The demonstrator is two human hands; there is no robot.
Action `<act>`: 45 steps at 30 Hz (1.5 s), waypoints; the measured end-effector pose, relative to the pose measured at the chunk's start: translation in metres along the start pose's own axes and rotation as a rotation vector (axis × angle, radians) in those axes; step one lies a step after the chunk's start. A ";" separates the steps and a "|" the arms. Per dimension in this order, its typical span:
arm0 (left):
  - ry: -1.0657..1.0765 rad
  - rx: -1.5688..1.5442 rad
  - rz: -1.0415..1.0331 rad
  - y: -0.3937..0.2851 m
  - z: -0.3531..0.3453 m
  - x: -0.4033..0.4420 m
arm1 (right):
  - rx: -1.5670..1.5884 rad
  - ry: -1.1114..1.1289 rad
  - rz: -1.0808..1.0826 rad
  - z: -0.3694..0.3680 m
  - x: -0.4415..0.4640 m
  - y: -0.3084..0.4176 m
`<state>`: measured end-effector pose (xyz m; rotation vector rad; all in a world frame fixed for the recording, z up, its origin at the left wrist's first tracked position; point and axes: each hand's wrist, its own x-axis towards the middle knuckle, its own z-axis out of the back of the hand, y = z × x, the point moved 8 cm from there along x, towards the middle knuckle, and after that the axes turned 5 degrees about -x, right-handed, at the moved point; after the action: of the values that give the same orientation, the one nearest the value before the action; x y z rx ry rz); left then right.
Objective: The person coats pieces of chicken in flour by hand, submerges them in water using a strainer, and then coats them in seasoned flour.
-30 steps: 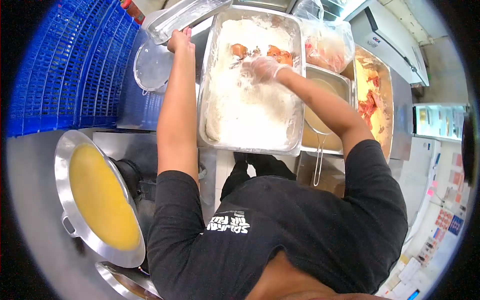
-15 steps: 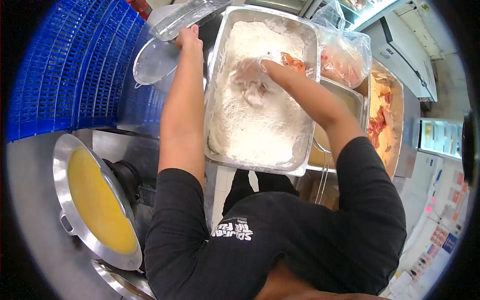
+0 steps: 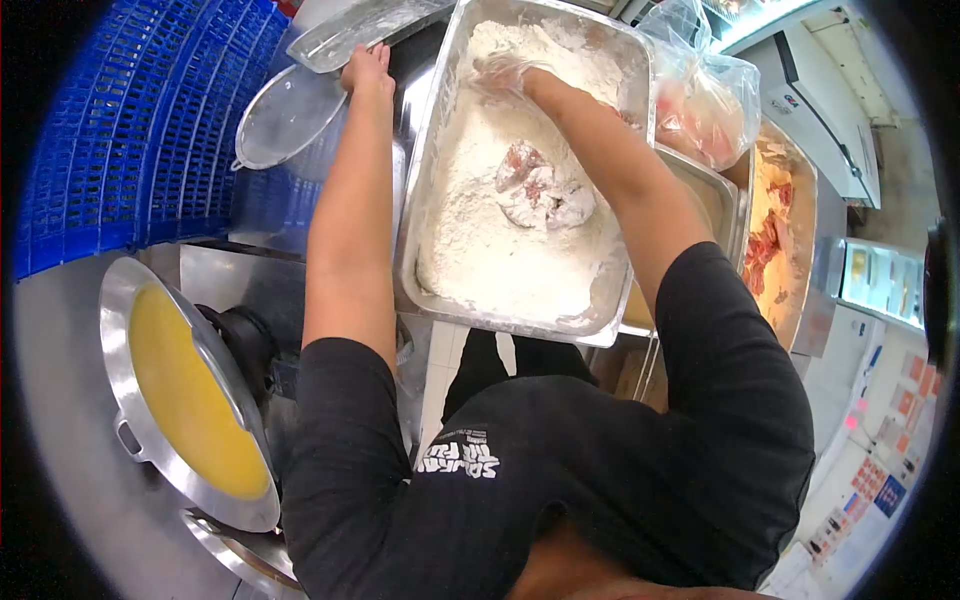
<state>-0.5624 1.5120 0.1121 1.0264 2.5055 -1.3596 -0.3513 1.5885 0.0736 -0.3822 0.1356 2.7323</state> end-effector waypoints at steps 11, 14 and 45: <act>0.473 0.830 0.094 -0.037 -0.011 -0.122 | -0.278 0.324 0.149 -0.013 -0.152 0.146; 0.414 1.058 -0.359 -0.063 0.029 -0.157 | -0.174 0.027 -0.033 0.076 -0.184 0.131; 0.605 1.588 -0.487 -0.056 0.101 -0.266 | -0.004 0.185 -0.389 -0.031 -0.246 0.141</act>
<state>-0.4142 1.2778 0.1971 0.9645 1.4711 -3.8357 -0.1781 1.3668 0.1196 -0.5944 0.0932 2.3129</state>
